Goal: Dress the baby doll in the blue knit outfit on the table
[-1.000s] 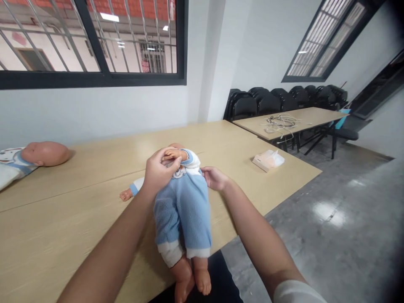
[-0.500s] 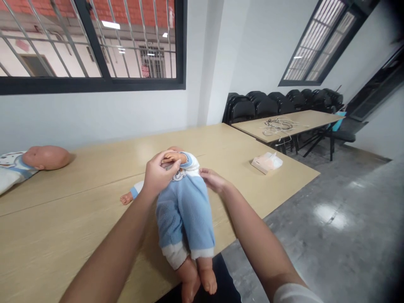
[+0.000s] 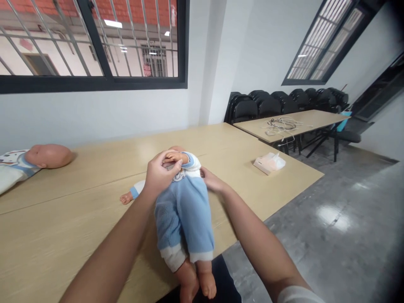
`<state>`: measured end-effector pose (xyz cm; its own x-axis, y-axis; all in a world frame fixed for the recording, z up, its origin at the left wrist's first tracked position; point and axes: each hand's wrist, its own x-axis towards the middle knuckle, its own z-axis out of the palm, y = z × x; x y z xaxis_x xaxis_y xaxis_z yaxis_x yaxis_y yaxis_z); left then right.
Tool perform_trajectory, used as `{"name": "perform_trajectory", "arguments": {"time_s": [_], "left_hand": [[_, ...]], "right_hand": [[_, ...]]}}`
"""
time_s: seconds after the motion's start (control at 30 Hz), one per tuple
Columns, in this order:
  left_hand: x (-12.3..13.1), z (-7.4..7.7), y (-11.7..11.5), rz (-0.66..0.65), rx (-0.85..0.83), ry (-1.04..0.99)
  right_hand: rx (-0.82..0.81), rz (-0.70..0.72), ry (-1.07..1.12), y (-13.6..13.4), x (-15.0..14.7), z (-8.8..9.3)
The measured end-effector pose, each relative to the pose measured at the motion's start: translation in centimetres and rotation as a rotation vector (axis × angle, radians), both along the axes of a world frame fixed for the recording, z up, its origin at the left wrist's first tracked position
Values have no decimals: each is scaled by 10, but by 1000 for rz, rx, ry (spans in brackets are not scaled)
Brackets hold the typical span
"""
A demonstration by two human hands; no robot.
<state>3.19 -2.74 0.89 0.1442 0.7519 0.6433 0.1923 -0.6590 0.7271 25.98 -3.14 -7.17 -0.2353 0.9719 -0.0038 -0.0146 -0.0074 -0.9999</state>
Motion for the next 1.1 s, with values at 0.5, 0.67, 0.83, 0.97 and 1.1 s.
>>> {"name": "perform_trajectory", "arguments": {"time_s": [0.5,0.67,0.83,0.97,1.1], "left_hand": [[7,-8,1,0,43,79],[7,-8,1,11,40,90],[8,-9,1,0,18,84],[7,-10,2,-15,19,87],[7,-10,4,-11,20,90]], "right_hand": [[85,-347,-417,8,-1,-27],[82,-279,-277,10,-3,-30],[53,-155,-274,5,-1,-21],[-24,-133,-315,2,6,-15],[-105,-151,-251,2,10,-14]]}}
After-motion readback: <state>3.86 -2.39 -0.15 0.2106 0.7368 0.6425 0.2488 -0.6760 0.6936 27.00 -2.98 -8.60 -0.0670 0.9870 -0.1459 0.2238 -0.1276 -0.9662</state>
